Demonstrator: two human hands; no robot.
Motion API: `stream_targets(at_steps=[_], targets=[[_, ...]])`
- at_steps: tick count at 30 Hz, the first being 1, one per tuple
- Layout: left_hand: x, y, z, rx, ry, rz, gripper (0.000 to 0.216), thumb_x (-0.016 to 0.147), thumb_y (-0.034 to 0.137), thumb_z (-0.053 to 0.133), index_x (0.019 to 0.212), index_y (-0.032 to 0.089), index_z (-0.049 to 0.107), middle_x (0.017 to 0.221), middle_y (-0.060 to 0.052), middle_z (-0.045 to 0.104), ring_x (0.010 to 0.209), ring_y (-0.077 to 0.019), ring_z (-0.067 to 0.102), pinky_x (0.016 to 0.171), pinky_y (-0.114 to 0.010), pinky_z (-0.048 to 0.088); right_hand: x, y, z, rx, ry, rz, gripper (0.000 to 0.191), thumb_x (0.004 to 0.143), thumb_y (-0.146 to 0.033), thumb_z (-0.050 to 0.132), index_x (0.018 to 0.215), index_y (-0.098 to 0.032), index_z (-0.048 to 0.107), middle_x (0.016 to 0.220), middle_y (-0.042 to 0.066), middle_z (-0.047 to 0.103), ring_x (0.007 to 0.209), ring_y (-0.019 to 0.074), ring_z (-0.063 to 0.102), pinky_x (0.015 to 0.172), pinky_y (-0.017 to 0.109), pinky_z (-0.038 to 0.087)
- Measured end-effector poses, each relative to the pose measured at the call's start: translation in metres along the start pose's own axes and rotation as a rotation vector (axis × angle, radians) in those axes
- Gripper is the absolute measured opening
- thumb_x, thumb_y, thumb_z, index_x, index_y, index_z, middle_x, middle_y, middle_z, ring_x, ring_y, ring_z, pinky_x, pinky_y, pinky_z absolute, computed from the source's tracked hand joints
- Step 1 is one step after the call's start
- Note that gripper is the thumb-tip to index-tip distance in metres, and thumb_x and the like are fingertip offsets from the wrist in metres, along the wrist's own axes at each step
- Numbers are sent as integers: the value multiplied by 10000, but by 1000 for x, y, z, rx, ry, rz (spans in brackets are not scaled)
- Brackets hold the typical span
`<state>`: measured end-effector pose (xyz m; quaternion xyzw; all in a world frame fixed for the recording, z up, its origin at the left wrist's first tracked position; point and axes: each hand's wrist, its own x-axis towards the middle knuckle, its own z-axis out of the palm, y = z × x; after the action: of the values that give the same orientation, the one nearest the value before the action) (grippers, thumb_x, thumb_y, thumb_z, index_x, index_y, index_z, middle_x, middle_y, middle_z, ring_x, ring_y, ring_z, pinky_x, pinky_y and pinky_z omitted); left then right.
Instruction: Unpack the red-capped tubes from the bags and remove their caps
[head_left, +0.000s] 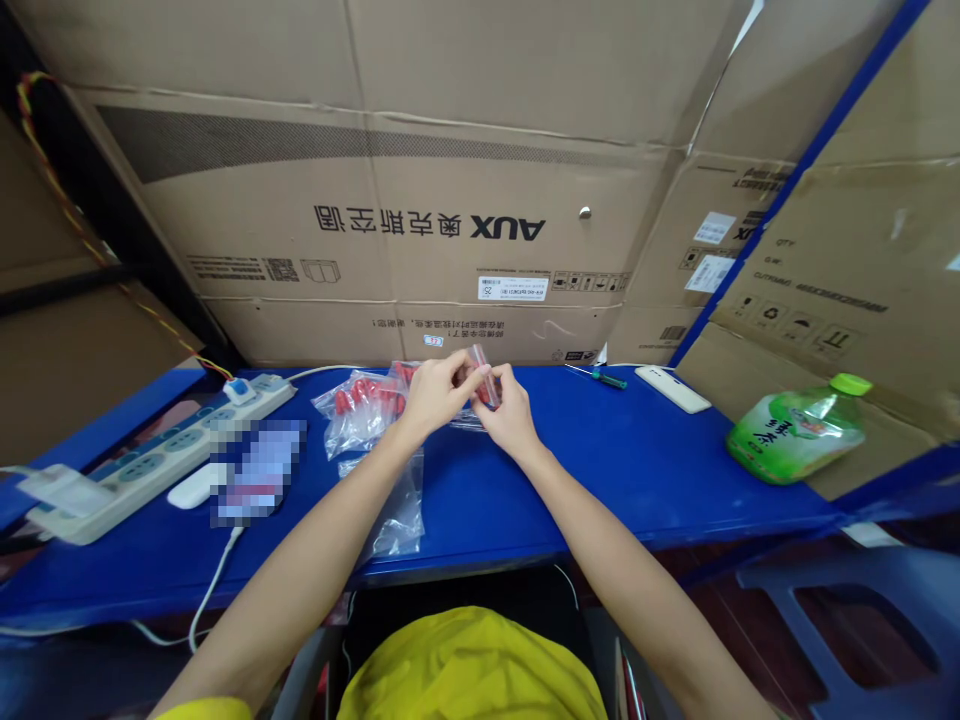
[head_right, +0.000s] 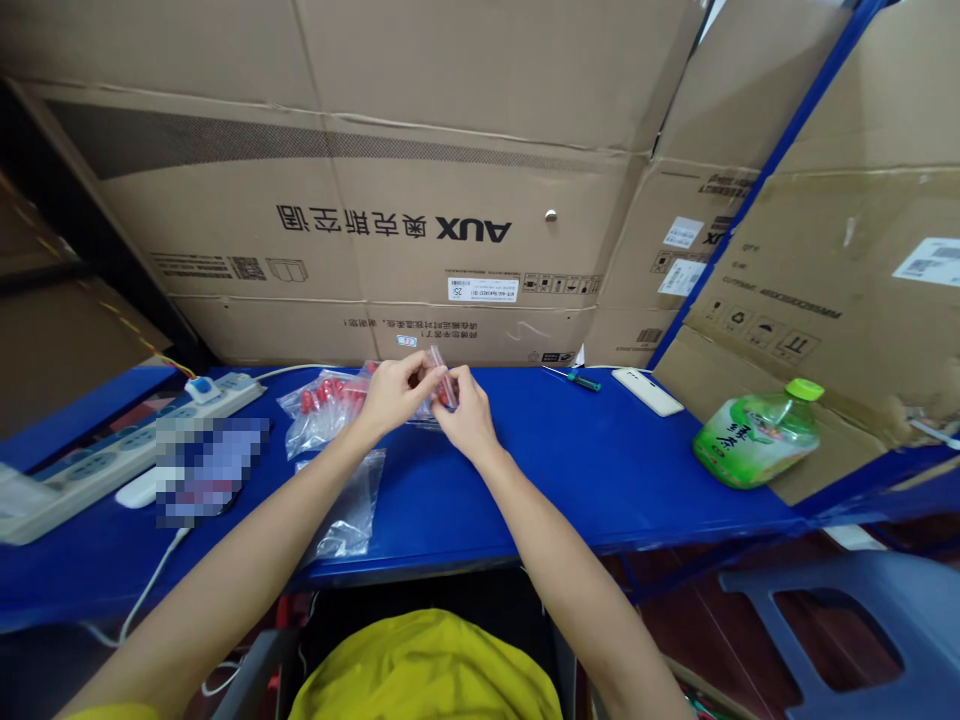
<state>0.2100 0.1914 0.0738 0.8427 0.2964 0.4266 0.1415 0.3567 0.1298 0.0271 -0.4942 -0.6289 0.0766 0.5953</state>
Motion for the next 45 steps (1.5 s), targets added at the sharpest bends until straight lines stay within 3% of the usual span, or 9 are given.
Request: stream_targets(at_steps=[5, 11, 14, 20, 24, 35, 41, 45], targets=[[0, -2, 2, 26, 1, -3, 244, 1023, 363, 526, 862, 213, 631, 655, 24, 622, 590, -148, 536, 627, -279, 314, -2, 1, 2, 148, -138, 7, 222, 908, -400, 642, 1001, -254, 503, 942, 22, 637, 897, 204, 667, 840, 343, 576], [2, -11, 6, -82, -105, -85, 314, 1013, 458, 555, 840, 210, 639, 672, 17, 661, 597, -151, 563, 619, -275, 345, -1, 7, 2, 248, -165, 88, 232, 934, -447, 622, 992, -259, 499, 962, 22, 634, 894, 194, 682, 828, 347, 596], [4, -14, 10, -136, -111, -102, 284, 990, 425, 572, 827, 203, 638, 671, 13, 658, 604, -149, 561, 620, -272, 357, -1, 9, 2, 272, -181, 112, 292, 903, -480, 665, 983, -262, 487, 976, 19, 636, 925, 192, 674, 838, 336, 590], [5, -22, 21, -443, -175, -131, 243, 957, 379, 547, 819, 193, 618, 694, 2, 643, 656, -155, 569, 653, -270, 423, 3, 13, -2, 351, -146, 207, 385, 964, -610, 598, 870, -243, 531, 792, -22, 612, 732, 153, 596, 757, 294, 520], [3, -26, 30, -538, -237, -146, 244, 952, 391, 562, 839, 184, 626, 721, -3, 634, 680, -158, 556, 652, -267, 430, 6, 18, -3, 299, -89, 254, 459, 923, -657, 654, 773, -240, 534, 702, -32, 593, 664, 149, 558, 682, 277, 482], [0, -22, 31, -372, -204, -123, 293, 1030, 373, 491, 813, 201, 587, 737, 5, 654, 737, -172, 609, 743, -281, 453, 8, 19, -9, 356, -149, 259, 460, 909, -672, 658, 783, -237, 578, 669, -35, 594, 617, 149, 554, 634, 282, 475], [-1, -23, 32, -343, -174, -118, 290, 1017, 381, 488, 807, 201, 575, 729, 7, 641, 713, -163, 590, 714, -277, 433, 7, 23, -8, 380, -159, 289, 422, 928, -646, 625, 810, -243, 586, 681, -30, 610, 613, 153, 573, 627, 291, 514], [-2, -22, 34, -386, -146, -151, 193, 924, 309, 534, 764, 200, 542, 676, 27, 576, 646, -137, 514, 640, -255, 382, 7, 24, -5, 367, -137, 321, 380, 912, -603, 631, 793, -248, 567, 666, -34, 604, 599, 158, 594, 595, 292, 538]])
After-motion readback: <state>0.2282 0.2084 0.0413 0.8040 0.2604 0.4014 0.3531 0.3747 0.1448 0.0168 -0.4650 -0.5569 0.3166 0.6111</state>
